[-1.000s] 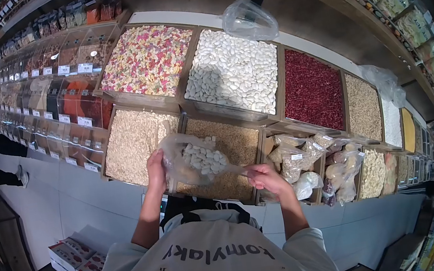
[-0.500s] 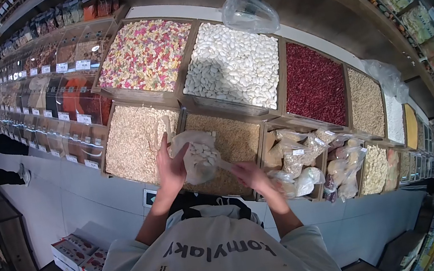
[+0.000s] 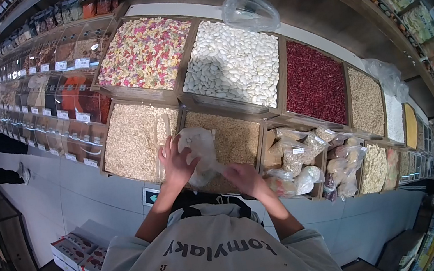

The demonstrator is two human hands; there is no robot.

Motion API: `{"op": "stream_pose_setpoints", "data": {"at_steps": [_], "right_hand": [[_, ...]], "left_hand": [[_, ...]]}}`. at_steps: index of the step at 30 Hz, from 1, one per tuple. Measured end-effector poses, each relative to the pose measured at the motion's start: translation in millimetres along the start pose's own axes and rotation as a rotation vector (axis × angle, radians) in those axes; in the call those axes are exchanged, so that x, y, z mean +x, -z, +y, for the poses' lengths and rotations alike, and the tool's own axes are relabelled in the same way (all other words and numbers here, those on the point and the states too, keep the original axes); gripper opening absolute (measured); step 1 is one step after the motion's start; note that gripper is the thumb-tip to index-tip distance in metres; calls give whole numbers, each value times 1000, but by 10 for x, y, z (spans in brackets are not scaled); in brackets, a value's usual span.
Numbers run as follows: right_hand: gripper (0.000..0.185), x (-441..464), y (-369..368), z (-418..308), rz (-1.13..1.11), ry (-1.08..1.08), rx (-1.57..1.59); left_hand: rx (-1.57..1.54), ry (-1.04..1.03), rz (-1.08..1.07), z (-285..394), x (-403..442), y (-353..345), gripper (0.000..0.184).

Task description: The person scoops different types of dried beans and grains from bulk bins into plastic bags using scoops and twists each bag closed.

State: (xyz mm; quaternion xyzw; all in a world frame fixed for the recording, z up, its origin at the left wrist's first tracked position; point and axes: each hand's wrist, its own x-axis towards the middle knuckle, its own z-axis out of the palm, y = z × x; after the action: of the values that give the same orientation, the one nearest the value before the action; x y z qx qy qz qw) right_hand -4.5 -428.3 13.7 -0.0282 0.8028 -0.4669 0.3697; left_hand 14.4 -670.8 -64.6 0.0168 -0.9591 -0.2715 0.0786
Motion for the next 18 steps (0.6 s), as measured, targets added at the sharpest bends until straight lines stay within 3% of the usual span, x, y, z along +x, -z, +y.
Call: {"op": "stream_pose_setpoints", "data": {"at_steps": [11, 18], "right_hand": [[34, -18, -5, 46, 27, 80, -47], [35, -46, 3, -10, -6, -51, 75]], "left_hand": [[107, 20, -43, -45, 36, -150, 19], [229, -21, -86, -173, -2, -373, 17]]}}
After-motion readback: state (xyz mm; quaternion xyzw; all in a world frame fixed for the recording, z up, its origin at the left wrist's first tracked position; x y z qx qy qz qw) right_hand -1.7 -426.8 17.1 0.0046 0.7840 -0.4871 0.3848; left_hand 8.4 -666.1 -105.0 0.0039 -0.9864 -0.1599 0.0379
